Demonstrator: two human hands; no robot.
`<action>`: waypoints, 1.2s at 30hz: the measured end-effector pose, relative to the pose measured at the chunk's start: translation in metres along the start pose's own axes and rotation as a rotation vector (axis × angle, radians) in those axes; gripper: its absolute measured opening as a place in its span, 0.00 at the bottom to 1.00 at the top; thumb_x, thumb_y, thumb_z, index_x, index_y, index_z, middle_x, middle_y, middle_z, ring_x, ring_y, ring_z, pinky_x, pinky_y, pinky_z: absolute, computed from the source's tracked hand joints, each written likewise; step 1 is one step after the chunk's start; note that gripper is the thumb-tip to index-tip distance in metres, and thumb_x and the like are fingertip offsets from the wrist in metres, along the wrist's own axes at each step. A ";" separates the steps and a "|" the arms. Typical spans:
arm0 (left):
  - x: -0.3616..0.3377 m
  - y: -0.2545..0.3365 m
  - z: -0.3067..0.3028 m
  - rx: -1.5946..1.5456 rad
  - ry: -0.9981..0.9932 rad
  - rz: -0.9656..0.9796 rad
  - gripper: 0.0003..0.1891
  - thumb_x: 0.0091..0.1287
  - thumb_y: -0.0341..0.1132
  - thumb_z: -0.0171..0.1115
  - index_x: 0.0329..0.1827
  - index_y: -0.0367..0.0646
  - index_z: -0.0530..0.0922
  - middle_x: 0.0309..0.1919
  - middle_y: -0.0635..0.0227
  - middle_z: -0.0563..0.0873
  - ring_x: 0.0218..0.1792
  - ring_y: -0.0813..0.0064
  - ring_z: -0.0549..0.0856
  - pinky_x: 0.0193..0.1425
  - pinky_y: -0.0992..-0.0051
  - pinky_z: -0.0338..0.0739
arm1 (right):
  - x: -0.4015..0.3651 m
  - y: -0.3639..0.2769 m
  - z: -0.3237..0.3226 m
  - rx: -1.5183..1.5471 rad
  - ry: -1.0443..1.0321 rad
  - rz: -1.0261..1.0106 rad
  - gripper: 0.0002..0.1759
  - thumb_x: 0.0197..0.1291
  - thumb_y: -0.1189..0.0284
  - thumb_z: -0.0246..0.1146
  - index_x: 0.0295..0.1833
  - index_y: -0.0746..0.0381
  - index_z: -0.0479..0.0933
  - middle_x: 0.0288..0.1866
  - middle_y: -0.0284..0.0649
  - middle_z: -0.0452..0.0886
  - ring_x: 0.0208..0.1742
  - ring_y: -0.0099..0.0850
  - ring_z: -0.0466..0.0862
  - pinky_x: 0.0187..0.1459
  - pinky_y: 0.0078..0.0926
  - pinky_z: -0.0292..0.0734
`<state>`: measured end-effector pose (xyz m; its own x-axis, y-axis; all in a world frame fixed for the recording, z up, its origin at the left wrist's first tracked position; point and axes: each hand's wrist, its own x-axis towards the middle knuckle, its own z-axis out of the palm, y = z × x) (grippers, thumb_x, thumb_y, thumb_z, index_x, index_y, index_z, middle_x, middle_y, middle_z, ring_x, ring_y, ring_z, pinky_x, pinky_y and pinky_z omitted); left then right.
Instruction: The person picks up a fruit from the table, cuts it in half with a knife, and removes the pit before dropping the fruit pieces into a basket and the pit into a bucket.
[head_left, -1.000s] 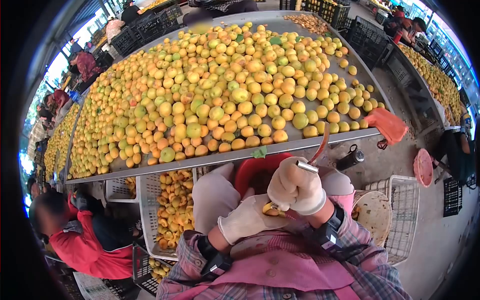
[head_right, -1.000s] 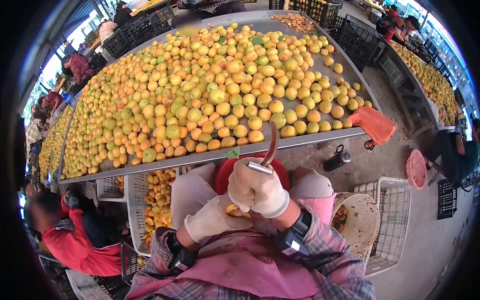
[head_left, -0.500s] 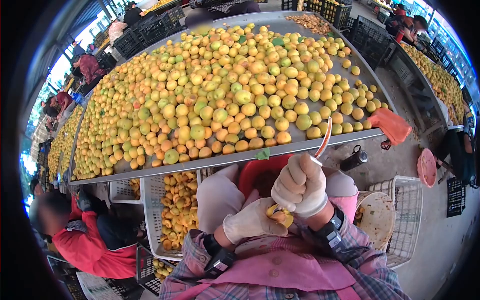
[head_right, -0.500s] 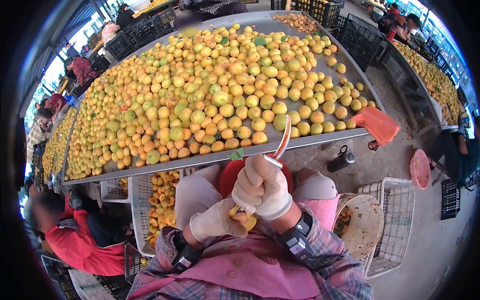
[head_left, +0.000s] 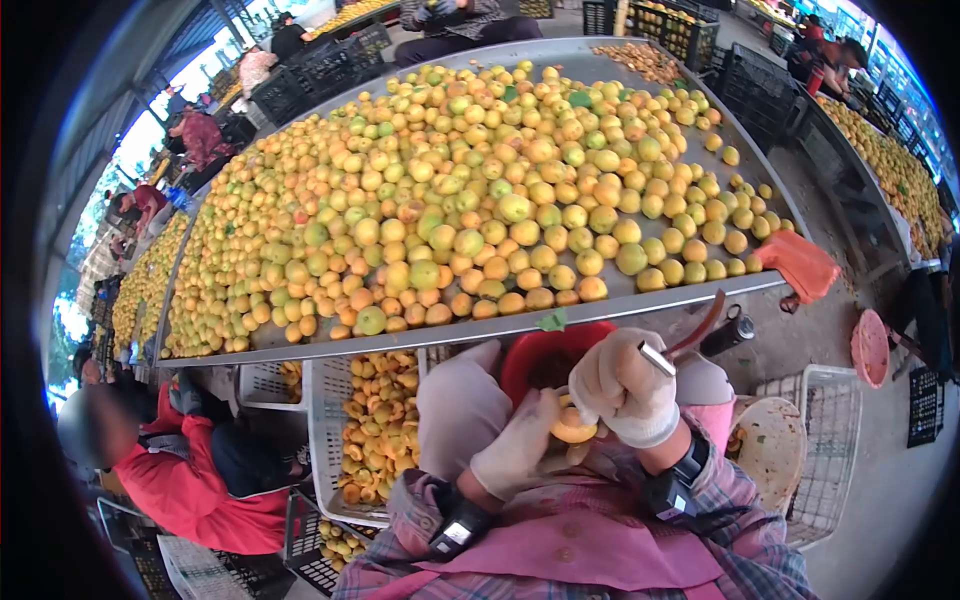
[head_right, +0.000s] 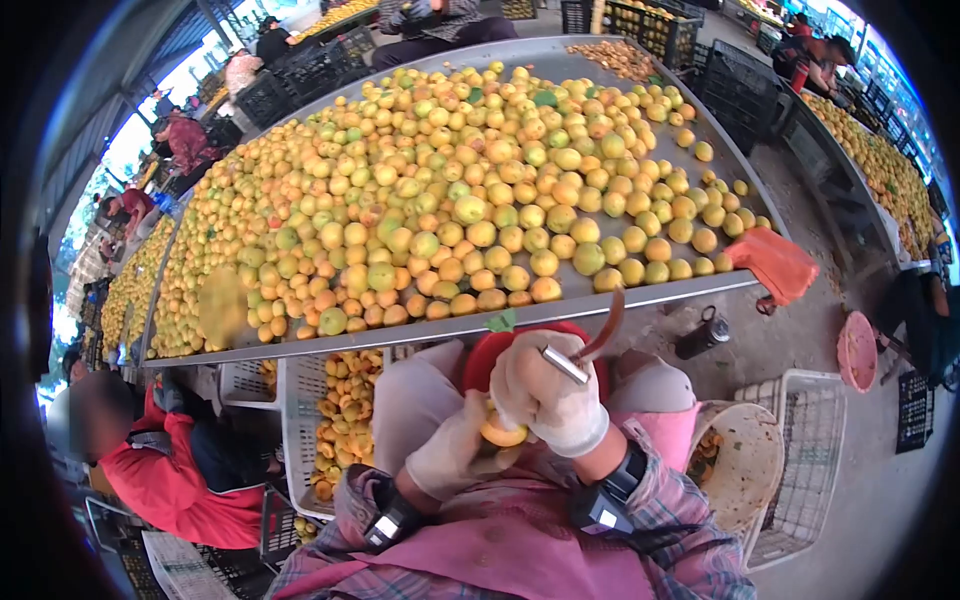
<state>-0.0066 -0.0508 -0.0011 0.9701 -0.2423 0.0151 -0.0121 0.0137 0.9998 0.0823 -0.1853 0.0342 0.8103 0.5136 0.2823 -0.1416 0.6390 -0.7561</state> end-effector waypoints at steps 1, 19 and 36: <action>0.003 -0.006 -0.001 0.229 0.055 0.122 0.15 0.77 0.44 0.49 0.50 0.40 0.70 0.39 0.71 0.79 0.37 0.78 0.80 0.39 0.77 0.77 | -0.011 0.017 -0.010 -0.217 0.121 -0.015 0.26 0.68 0.56 0.60 0.21 0.60 0.65 0.13 0.33 0.63 0.13 0.28 0.65 0.17 0.27 0.60; -0.005 -0.049 -0.016 0.435 0.241 0.233 0.46 0.49 0.22 0.67 0.72 0.28 0.53 0.61 0.41 0.73 0.62 0.43 0.74 0.65 0.63 0.71 | 0.019 0.022 0.030 0.194 0.314 0.085 0.22 0.76 0.56 0.46 0.28 0.55 0.61 0.12 0.26 0.49 0.09 0.20 0.49 0.11 0.22 0.50; 0.002 -0.038 -0.020 -0.514 0.160 0.051 0.22 0.69 0.40 0.59 0.62 0.41 0.68 0.42 0.61 0.78 0.33 0.72 0.79 0.30 0.79 0.72 | 0.025 0.013 0.024 0.381 0.510 -0.066 0.18 0.75 0.56 0.49 0.33 0.55 0.67 0.16 0.26 0.57 0.12 0.19 0.53 0.15 0.20 0.57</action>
<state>0.0008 -0.0326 -0.0391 0.9966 -0.0791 0.0214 0.0215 0.5042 0.8633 0.0872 -0.1497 0.0456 0.9798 0.1886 -0.0665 -0.1979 0.8669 -0.4575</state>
